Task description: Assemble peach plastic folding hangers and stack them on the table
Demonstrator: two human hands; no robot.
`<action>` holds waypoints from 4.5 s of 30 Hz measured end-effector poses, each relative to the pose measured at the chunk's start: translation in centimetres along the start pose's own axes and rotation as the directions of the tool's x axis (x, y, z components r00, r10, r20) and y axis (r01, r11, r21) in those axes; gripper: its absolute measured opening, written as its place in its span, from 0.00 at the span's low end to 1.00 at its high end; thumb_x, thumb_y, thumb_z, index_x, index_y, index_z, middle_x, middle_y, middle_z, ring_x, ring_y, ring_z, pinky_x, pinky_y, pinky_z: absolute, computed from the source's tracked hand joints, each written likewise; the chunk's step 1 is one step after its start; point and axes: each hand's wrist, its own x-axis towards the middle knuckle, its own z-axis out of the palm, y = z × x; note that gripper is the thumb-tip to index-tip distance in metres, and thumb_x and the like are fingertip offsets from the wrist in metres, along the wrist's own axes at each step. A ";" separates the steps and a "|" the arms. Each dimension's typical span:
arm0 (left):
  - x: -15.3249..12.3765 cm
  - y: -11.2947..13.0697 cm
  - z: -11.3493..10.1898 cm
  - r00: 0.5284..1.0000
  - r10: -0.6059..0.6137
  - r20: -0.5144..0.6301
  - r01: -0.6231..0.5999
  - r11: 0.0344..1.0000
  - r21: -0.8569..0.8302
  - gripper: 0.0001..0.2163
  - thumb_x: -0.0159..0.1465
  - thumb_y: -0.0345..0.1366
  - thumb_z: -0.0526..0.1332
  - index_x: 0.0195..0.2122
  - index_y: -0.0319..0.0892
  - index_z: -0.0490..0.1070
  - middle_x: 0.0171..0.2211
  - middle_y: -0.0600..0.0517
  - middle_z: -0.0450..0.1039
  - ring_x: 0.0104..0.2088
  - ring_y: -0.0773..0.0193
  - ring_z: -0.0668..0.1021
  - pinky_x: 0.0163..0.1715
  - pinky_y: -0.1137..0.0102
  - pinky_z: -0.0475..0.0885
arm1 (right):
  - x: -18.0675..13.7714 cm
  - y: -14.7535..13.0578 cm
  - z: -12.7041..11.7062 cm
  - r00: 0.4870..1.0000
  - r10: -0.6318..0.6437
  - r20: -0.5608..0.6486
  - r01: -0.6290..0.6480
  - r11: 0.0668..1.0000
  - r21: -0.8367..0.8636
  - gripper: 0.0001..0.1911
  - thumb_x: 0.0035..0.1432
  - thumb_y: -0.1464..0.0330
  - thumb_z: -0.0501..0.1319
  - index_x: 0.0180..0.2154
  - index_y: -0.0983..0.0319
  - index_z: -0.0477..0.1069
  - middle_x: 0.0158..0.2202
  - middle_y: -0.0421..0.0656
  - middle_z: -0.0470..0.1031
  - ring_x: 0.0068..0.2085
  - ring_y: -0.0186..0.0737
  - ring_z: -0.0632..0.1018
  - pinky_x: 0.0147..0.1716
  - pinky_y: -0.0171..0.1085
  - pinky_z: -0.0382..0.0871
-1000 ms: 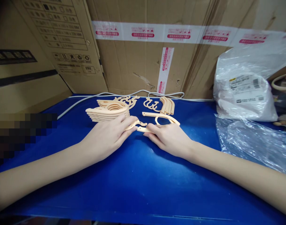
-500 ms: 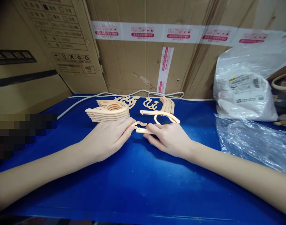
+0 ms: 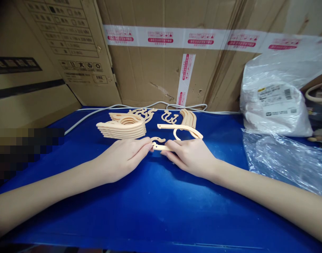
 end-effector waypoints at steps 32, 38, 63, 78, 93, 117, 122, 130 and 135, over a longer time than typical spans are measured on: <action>0.3 -1.3 1.3 0.928 0.372 -0.033 -0.298 0.791 0.534 0.17 0.72 0.39 0.45 0.50 0.32 0.64 0.27 0.47 0.75 0.23 0.60 0.78 0.16 0.71 0.58 | 0.1 -0.1 -0.2 0.997 -0.076 -0.005 0.075 0.996 -0.042 0.22 0.70 0.59 0.44 0.34 0.62 0.71 0.22 0.40 0.76 0.22 0.33 0.75 0.21 0.33 0.55; 0.5 -1.6 1.7 0.898 0.435 -0.059 -0.309 0.722 0.619 0.17 0.72 0.38 0.44 0.49 0.32 0.66 0.23 0.50 0.71 0.20 0.63 0.75 0.15 0.70 0.51 | 0.2 -0.1 -0.2 0.997 -0.078 -0.001 0.078 0.996 -0.034 0.24 0.70 0.60 0.43 0.28 0.62 0.68 0.18 0.38 0.72 0.19 0.31 0.72 0.21 0.32 0.54; 0.5 -1.8 1.6 0.852 0.497 -0.164 -0.380 0.803 0.458 0.11 0.69 0.38 0.48 0.33 0.39 0.64 0.25 0.54 0.72 0.23 0.65 0.77 0.17 0.70 0.51 | 0.0 0.2 0.0 0.993 -0.105 0.046 0.104 0.994 0.032 0.22 0.70 0.59 0.46 0.29 0.63 0.68 0.19 0.37 0.70 0.19 0.31 0.71 0.21 0.33 0.53; 0.5 -1.7 1.4 0.906 0.416 -0.076 -0.378 0.877 0.296 0.13 0.68 0.38 0.48 0.28 0.40 0.63 0.23 0.54 0.72 0.23 0.67 0.75 0.19 0.71 0.52 | 0.1 -0.1 0.0 0.989 -0.150 -0.005 0.150 0.988 -0.036 0.21 0.70 0.61 0.46 0.28 0.62 0.68 0.18 0.37 0.71 0.18 0.31 0.72 0.19 0.33 0.52; 0.4 -1.6 1.3 0.914 0.404 -0.037 -0.367 0.863 0.347 0.13 0.69 0.39 0.47 0.32 0.39 0.65 0.25 0.52 0.74 0.24 0.64 0.77 0.19 0.70 0.51 | 0.2 0.0 0.0 0.991 -0.126 0.036 0.126 0.992 0.007 0.19 0.69 0.61 0.48 0.29 0.62 0.69 0.21 0.38 0.72 0.22 0.32 0.74 0.23 0.34 0.55; 0.2 -1.3 0.4 0.956 0.290 -0.052 -0.263 0.919 0.293 0.11 0.68 0.38 0.49 0.35 0.39 0.67 0.23 0.52 0.74 0.20 0.64 0.74 0.18 0.70 0.51 | 0.4 3.1 -0.7 0.995 -0.049 -0.091 0.060 0.992 0.115 0.13 0.65 0.65 0.54 0.37 0.60 0.76 0.50 0.49 0.73 0.48 0.46 0.73 0.47 0.46 0.67; 0.0 -1.1 0.3 0.938 0.345 -0.034 -0.320 0.900 0.294 0.12 0.68 0.38 0.51 0.30 0.39 0.66 0.22 0.54 0.72 0.21 0.66 0.74 0.19 0.71 0.50 | 0.5 3.2 0.2 0.999 0.000 -0.038 0.007 0.979 0.205 0.14 0.67 0.66 0.51 0.42 0.61 0.74 0.45 0.48 0.74 0.46 0.43 0.73 0.45 0.43 0.67; 0.0 -1.4 0.4 0.896 0.443 0.033 -0.434 0.856 0.280 0.13 0.66 0.41 0.54 0.27 0.40 0.64 0.22 0.54 0.70 0.22 0.66 0.72 0.20 0.71 0.50 | 0.4 3.3 0.8 0.992 0.112 -0.065 -0.095 0.970 0.225 0.17 0.68 0.65 0.48 0.44 0.62 0.74 0.45 0.49 0.74 0.46 0.45 0.74 0.46 0.45 0.68; 0.2 -1.5 0.1 0.877 0.479 0.035 -0.469 0.840 0.272 0.18 0.63 0.51 0.57 0.25 0.41 0.64 0.21 0.54 0.66 0.22 0.66 0.70 0.20 0.71 0.53 | 0.4 3.3 0.8 0.986 0.155 -0.060 -0.140 0.968 0.207 0.18 0.68 0.64 0.48 0.46 0.61 0.74 0.43 0.49 0.74 0.44 0.45 0.75 0.44 0.45 0.68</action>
